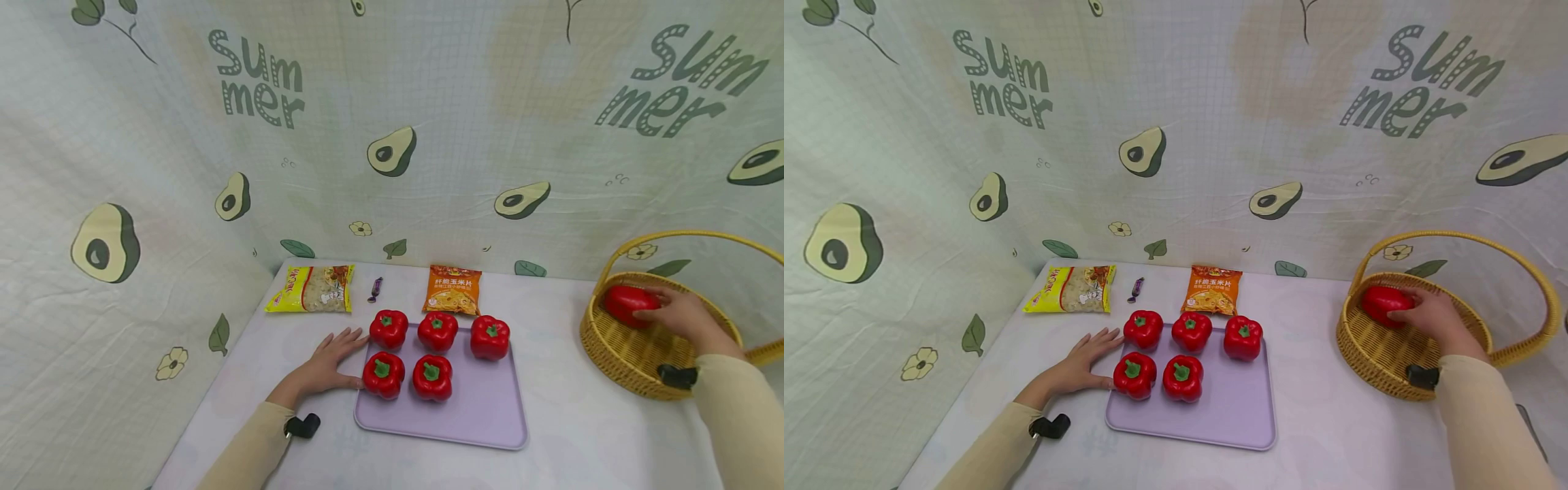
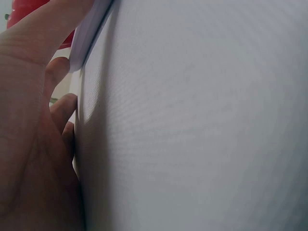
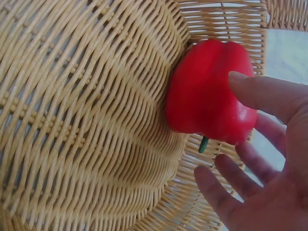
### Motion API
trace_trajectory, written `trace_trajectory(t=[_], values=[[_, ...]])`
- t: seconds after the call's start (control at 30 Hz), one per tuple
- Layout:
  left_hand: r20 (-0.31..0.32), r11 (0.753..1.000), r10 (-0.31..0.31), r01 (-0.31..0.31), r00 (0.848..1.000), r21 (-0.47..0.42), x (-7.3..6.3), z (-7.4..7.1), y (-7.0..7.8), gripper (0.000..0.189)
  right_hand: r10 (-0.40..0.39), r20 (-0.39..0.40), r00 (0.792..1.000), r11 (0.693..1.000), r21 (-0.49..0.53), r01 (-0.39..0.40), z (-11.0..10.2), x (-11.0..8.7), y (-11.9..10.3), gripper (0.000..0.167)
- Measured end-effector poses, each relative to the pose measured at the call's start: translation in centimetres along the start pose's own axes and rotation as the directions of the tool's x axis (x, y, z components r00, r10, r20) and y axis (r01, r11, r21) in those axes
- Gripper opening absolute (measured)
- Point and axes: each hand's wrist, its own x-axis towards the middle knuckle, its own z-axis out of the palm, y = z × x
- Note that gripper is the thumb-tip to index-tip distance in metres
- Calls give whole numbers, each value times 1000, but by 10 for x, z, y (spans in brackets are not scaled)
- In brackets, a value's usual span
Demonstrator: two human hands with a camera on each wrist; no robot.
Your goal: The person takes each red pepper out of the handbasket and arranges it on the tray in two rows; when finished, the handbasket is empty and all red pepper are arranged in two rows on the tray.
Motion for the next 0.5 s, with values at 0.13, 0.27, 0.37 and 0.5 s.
trace_trajectory(t=[0.13, 0.27, 0.37, 0.5], values=[[1, 1000, -4, 4, 1000, -2, 0, 0, 1, 95, -56, 18, 998, 998, 12, 56, 1, 3, 4, 91], [2, 1000, -7, 7, 1000, 0, 0, 0, 1, 95, -56, 55, 997, 998, 34, 54, 2, 6, 6, 94], [1, 1000, -7, 7, 1000, 3, 0, 0, 1, 95, -57, 69, 996, 998, 36, 54, 3, 6, 5, 96], [1, 1000, -8, 8, 1000, 2, 0, 0, 1, 95, -53, 96, 994, 997, 61, 47, 3, 6, 4, 100]])
